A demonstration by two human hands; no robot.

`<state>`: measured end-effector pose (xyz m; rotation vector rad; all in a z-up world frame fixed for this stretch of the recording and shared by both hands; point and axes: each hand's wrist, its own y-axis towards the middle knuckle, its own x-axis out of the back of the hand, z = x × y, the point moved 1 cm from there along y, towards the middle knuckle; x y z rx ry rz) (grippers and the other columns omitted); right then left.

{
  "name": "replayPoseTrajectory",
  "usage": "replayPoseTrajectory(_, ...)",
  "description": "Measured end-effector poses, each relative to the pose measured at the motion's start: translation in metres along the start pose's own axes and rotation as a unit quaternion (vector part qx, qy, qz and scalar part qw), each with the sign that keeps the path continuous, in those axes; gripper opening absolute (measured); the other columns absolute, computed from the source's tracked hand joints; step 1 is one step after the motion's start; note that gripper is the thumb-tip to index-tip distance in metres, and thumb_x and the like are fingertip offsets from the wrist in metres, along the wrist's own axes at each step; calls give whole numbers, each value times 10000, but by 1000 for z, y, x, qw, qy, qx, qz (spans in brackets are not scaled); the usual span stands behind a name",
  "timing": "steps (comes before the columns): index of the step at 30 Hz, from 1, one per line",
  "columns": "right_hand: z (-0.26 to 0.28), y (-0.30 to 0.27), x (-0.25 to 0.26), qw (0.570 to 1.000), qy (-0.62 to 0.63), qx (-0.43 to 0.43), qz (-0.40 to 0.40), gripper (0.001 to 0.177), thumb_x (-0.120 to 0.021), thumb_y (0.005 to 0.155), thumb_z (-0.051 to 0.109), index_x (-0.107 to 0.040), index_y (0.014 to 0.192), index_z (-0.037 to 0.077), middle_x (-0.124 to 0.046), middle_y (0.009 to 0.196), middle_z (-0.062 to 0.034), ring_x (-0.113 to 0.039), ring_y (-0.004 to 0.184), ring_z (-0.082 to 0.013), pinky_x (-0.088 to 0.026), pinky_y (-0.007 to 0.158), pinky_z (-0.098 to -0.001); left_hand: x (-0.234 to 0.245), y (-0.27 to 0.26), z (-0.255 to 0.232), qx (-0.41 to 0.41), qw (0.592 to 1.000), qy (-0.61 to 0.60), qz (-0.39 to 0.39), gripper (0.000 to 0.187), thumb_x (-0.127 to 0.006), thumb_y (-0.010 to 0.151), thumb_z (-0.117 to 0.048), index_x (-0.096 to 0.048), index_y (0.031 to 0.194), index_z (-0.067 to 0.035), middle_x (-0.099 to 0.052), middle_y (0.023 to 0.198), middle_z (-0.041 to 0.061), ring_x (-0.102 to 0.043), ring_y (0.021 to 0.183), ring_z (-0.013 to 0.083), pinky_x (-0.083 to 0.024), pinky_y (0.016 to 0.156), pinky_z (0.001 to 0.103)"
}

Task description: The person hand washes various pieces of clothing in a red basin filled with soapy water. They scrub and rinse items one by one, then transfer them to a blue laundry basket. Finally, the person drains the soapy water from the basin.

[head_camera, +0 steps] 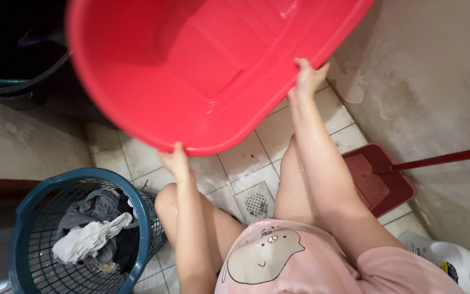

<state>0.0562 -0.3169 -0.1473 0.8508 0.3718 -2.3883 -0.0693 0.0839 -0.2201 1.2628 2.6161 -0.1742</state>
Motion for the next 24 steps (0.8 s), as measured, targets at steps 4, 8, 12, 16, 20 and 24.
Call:
replayPoseTrajectory(4, 31, 5, -2, 985, -47, 157, 61, 604, -723, 758, -144, -482, 1298, -21, -626, 1237, -157, -660, 1071, -256, -563, 940, -372, -25, -13, 52, 94, 970, 226, 15, 1023, -788, 779, -227, -202, 1559, 80, -247, 1641, 259, -244, 1533, 316, -225, 1227, 370)
replayPoseTrajectory(8, 49, 16, 16, 941, -148, 292, 89, 523, -756, 812, -153, -508, 1247, -3, -633, 1204, -124, -661, 1124, -225, -526, 1036, -345, -56, -47, 58, 94, 953, 269, 103, 950, -771, 782, -228, -298, 1548, 73, -328, 1625, 252, -296, 1528, 342, -252, 1225, 383)
replayPoseTrajectory(12, 63, 38, 37, 911, -202, 353, 60, 452, -762, 807, -166, -518, 1150, -2, -627, 1124, -107, -653, 1067, -219, -538, 1021, -343, -87, -69, 47, 115, 944, 277, 138, 913, -742, 786, -239, -318, 1544, 45, -366, 1603, 233, -358, 1489, 340, -300, 1194, 381)
replayPoseTrajectory(16, 66, 52, 61, 909, -212, 357, 25, 435, -739, 804, -157, -511, 1141, -4, -611, 1113, -103, -636, 1044, -219, -517, 1011, -334, -104, -77, 48, 109, 941, 282, 151, 868, -735, 803, -237, -356, 1535, 32, -403, 1585, 223, -383, 1474, 333, -316, 1187, 380)
replayPoseTrajectory(20, 63, 64, 79, 904, -213, 372, 5, 394, -713, 834, -149, -528, 1153, -10, -634, 1111, -110, -646, 1048, -225, -526, 1010, -339, -106, -76, 58, 97, 949, 253, 162, 826, -722, 836, -202, -350, 1536, 31, -398, 1591, 215, -362, 1488, 314, -314, 1183, 393)
replayPoseTrajectory(24, 54, 74, 90, 888, -263, 378, 3, 337, -719, 885, -138, -534, 1134, -8, -615, 1069, -97, -640, 1010, -222, -555, 980, -342, -100, -69, 65, 108, 955, 231, 154, 780, -706, 852, -171, -367, 1527, 18, -422, 1575, 197, -376, 1483, 300, -337, 1173, 401)
